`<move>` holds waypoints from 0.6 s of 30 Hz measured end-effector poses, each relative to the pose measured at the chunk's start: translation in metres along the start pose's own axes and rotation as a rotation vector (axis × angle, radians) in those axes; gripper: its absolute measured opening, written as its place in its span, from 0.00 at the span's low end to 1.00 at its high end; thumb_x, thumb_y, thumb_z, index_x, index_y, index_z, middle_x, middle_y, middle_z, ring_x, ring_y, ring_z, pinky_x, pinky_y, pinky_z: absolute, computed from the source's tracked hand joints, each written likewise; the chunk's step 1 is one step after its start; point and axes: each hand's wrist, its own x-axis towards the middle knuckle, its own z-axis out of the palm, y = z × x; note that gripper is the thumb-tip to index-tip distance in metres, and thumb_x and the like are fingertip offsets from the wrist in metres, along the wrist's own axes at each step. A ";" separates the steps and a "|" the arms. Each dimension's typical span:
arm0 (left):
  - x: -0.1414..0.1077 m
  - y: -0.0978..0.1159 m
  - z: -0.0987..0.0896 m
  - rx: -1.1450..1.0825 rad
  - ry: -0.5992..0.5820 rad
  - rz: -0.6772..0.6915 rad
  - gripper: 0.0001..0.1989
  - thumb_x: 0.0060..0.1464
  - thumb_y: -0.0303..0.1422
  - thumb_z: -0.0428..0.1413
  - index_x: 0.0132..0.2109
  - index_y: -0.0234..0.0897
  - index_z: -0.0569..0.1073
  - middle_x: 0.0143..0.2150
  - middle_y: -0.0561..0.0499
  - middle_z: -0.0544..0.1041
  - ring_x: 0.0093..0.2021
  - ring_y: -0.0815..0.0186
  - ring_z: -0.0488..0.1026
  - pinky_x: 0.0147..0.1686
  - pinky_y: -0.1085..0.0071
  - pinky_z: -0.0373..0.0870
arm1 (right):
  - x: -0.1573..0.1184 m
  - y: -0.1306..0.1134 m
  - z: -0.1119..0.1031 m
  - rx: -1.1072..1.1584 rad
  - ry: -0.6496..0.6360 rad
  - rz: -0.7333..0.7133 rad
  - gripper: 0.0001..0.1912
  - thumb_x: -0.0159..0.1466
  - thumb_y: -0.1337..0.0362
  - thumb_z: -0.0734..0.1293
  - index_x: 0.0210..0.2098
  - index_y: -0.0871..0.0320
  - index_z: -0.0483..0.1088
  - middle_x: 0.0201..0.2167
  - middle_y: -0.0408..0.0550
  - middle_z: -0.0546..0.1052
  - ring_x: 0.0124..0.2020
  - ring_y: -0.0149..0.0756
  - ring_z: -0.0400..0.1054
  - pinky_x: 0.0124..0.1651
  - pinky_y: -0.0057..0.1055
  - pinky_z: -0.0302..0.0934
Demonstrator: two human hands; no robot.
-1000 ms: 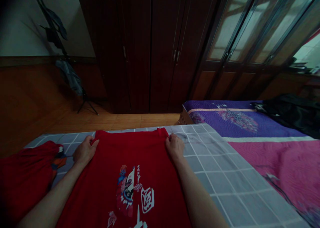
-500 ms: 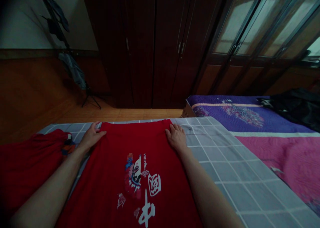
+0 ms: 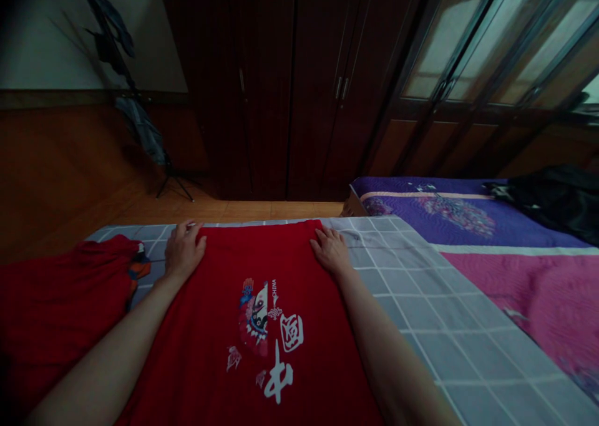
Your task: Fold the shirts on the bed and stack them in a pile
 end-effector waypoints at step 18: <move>0.007 -0.018 0.025 0.046 -0.196 0.311 0.27 0.59 0.45 0.42 0.57 0.32 0.69 0.58 0.42 0.69 0.58 0.55 0.65 0.58 0.62 0.59 | -0.255 0.049 -0.091 0.200 -0.140 0.300 0.21 0.61 0.54 0.62 0.48 0.61 0.72 0.41 0.53 0.76 0.41 0.42 0.70 0.44 0.33 0.62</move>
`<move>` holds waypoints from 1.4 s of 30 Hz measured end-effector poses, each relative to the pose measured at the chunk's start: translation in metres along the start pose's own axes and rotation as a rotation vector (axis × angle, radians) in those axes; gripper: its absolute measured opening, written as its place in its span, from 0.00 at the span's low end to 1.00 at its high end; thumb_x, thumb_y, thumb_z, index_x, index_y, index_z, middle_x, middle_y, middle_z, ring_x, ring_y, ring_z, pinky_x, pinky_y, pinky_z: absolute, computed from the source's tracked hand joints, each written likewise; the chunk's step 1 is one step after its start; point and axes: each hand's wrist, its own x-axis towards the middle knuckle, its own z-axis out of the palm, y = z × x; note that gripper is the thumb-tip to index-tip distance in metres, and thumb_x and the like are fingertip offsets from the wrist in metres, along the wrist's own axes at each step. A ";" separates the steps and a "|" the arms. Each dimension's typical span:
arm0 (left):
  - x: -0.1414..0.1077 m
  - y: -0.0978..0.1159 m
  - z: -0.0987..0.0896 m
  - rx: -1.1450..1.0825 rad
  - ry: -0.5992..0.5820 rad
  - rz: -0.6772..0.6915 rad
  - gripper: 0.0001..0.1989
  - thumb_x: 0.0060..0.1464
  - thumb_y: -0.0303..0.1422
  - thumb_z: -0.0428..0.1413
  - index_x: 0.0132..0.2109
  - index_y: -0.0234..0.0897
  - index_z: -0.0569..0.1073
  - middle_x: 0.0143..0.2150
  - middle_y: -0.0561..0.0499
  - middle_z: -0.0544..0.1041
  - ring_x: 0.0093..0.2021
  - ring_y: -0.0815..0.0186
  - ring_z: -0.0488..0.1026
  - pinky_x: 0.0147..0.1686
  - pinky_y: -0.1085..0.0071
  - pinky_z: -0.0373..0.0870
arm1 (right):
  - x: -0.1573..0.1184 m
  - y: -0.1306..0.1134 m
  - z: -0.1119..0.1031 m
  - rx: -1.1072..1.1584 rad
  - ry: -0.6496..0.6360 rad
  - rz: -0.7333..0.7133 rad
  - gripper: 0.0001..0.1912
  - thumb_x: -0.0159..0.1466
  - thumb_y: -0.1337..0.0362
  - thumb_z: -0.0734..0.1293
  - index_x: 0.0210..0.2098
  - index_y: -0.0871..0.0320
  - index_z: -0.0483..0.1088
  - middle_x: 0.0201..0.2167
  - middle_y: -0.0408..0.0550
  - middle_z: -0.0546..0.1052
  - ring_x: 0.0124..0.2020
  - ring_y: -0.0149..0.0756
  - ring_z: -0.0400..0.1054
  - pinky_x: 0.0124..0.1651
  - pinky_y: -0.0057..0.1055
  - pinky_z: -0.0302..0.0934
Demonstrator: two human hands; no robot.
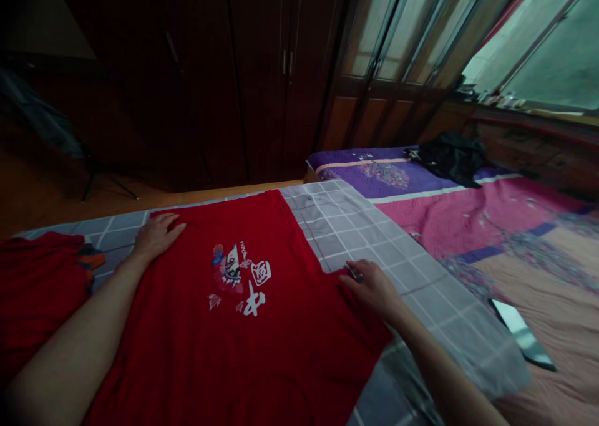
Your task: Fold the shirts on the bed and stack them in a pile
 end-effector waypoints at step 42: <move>-0.020 0.104 -0.088 -0.261 -0.029 0.318 0.26 0.59 0.39 0.45 0.60 0.31 0.63 0.58 0.42 0.69 0.57 0.54 0.66 0.56 0.59 0.63 | -0.121 -0.097 0.043 -0.279 0.266 -0.259 0.18 0.60 0.66 0.63 0.49 0.60 0.68 0.40 0.55 0.70 0.39 0.43 0.66 0.39 0.37 0.64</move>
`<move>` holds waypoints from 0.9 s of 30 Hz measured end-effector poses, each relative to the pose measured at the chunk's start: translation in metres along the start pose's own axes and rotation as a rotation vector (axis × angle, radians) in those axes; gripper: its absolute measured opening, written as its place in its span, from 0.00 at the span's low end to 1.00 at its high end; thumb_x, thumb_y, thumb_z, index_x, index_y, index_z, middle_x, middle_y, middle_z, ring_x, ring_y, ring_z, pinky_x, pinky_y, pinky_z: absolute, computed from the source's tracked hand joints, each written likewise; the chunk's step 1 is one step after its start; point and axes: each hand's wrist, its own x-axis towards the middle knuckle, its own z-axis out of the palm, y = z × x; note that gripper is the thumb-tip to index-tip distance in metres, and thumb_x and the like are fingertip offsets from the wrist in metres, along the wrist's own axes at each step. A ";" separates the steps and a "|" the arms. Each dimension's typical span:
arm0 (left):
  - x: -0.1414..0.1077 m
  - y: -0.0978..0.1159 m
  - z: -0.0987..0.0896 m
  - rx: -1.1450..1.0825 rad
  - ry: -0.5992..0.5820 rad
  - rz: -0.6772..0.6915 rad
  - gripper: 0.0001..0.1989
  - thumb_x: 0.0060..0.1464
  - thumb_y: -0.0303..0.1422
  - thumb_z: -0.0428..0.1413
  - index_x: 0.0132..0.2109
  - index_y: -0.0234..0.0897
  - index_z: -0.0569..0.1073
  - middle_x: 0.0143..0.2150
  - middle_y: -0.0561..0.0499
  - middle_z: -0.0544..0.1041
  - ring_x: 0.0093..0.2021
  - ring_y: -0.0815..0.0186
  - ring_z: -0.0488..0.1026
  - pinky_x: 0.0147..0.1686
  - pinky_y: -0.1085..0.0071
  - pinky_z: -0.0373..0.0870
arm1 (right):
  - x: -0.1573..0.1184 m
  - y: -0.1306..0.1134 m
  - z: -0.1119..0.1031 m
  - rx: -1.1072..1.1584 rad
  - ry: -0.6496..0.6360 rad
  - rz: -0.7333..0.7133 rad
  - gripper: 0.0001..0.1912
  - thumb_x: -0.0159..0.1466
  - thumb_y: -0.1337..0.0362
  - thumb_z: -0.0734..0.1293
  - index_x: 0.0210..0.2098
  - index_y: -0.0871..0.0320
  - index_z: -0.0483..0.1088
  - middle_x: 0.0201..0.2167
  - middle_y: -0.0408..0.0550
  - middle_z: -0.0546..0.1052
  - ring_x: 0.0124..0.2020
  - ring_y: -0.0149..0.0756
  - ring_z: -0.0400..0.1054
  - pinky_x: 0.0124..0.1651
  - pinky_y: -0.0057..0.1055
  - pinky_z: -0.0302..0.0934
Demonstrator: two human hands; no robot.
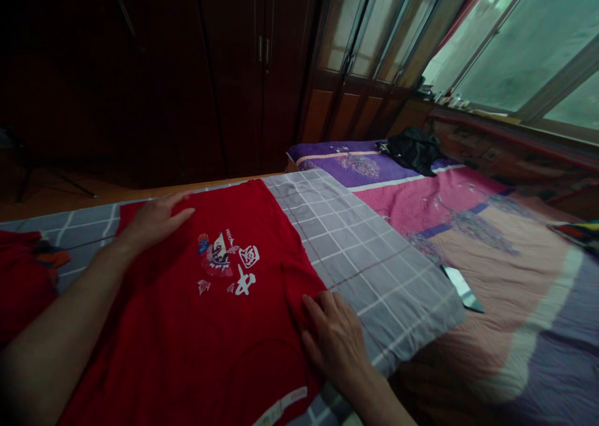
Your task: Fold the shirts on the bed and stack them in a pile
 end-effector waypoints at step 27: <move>-0.083 0.172 0.085 -0.227 -0.396 0.771 0.25 0.62 0.42 0.48 0.63 0.38 0.60 0.67 0.42 0.57 0.68 0.54 0.48 0.64 0.53 0.48 | -0.037 0.037 0.000 0.012 0.153 -0.010 0.15 0.61 0.72 0.61 0.47 0.59 0.69 0.45 0.56 0.71 0.43 0.43 0.67 0.41 0.39 0.67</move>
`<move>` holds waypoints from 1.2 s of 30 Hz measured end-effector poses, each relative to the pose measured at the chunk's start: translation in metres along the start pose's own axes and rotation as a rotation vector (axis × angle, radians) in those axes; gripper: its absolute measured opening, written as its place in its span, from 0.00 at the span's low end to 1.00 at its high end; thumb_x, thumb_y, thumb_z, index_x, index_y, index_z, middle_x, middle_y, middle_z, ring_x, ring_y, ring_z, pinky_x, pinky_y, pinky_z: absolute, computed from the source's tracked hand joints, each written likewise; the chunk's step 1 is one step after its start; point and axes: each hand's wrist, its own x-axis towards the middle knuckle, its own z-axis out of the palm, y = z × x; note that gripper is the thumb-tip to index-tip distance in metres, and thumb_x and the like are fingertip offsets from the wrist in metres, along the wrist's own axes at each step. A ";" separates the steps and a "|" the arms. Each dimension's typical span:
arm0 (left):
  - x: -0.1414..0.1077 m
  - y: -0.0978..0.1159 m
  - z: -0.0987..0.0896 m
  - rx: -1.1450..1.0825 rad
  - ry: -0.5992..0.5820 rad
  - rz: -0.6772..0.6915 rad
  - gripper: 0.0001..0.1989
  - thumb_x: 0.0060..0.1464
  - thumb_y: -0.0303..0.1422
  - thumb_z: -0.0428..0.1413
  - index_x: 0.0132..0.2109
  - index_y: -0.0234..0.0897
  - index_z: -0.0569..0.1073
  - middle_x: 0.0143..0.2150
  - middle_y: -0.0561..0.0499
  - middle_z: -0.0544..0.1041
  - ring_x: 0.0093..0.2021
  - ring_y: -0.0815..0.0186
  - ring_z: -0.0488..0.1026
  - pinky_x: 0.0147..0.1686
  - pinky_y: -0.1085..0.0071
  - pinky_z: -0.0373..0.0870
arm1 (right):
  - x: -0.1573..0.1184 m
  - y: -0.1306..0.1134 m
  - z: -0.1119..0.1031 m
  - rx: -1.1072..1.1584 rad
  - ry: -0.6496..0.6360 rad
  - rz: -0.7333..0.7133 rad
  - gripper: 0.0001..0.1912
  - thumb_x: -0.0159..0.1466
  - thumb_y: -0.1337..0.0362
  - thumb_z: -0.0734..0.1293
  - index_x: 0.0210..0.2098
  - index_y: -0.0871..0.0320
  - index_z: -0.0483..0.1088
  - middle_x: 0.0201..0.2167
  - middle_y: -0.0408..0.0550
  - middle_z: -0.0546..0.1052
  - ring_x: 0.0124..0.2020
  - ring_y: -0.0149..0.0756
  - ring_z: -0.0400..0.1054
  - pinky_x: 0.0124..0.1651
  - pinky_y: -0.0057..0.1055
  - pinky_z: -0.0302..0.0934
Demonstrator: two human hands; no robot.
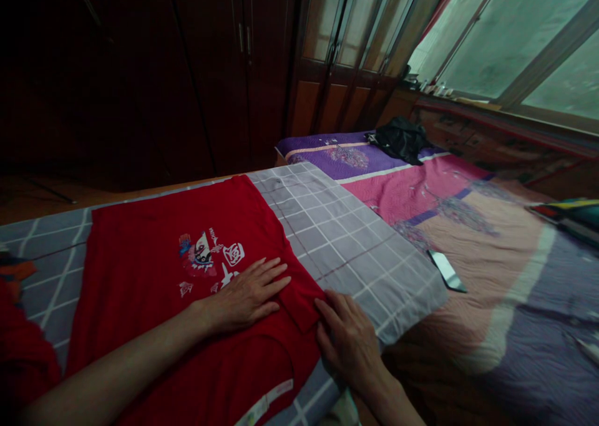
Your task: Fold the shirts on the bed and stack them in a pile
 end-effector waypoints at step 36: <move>-0.004 0.009 -0.014 -0.110 -0.050 0.098 0.21 0.61 0.40 0.50 0.61 0.48 0.64 0.70 0.43 0.46 0.69 0.45 0.37 0.63 0.44 0.43 | 0.018 0.003 -0.015 0.016 0.064 -0.031 0.12 0.63 0.69 0.61 0.45 0.59 0.70 0.49 0.57 0.73 0.49 0.43 0.68 0.46 0.39 0.67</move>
